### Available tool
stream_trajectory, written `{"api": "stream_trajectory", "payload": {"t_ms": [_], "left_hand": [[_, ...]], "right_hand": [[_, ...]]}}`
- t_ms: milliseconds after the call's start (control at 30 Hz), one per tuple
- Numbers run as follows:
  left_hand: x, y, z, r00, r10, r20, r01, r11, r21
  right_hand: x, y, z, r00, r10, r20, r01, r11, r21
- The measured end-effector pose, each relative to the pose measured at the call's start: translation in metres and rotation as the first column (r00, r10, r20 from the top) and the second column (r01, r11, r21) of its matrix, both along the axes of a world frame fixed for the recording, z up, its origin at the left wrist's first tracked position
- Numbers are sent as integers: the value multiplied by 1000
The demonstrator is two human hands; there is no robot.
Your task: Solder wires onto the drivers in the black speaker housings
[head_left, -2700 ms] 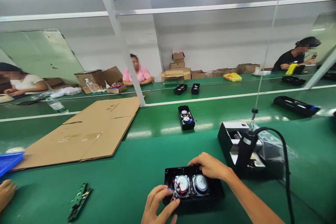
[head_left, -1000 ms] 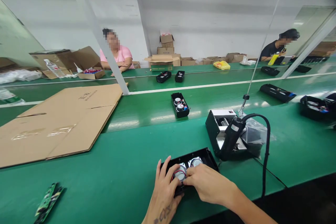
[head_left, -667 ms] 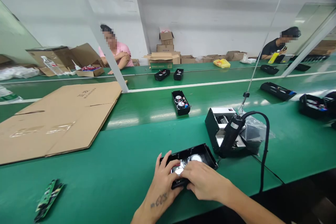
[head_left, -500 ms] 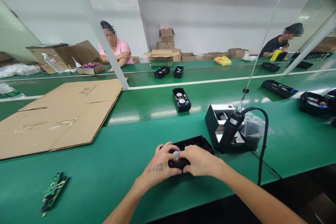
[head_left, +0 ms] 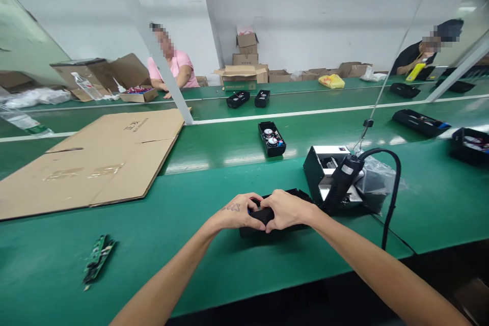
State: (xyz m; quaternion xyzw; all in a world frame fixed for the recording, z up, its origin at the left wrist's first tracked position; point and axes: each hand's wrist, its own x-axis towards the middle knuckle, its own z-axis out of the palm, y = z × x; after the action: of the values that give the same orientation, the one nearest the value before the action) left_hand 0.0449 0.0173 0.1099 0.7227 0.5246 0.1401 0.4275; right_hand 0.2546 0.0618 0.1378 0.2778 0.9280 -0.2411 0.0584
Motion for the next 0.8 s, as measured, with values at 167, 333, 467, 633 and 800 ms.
{"api": "stream_trajectory", "payload": {"t_ms": [167, 333, 467, 633, 800], "left_hand": [[0, 0, 3, 1000, -14, 9, 14, 999, -28], [2, 1, 9, 1000, -19, 11, 19, 998, -59], [4, 1, 13, 999, -33, 13, 34, 996, -77], [4, 2, 12, 999, -26, 20, 27, 996, -90], [1, 4, 7, 999, -25, 36, 29, 995, -99]], "right_hand": [[1, -3, 1, 1000, -10, -21, 10, 1000, 9], [-1, -2, -5, 998, -52, -25, 53, 998, 16], [-3, 2, -9, 997, -72, -34, 72, 997, -4], [-5, 4, -9, 997, -73, -41, 72, 997, -21], [-5, 0, -6, 995, -88, -44, 88, 996, 16]]}}
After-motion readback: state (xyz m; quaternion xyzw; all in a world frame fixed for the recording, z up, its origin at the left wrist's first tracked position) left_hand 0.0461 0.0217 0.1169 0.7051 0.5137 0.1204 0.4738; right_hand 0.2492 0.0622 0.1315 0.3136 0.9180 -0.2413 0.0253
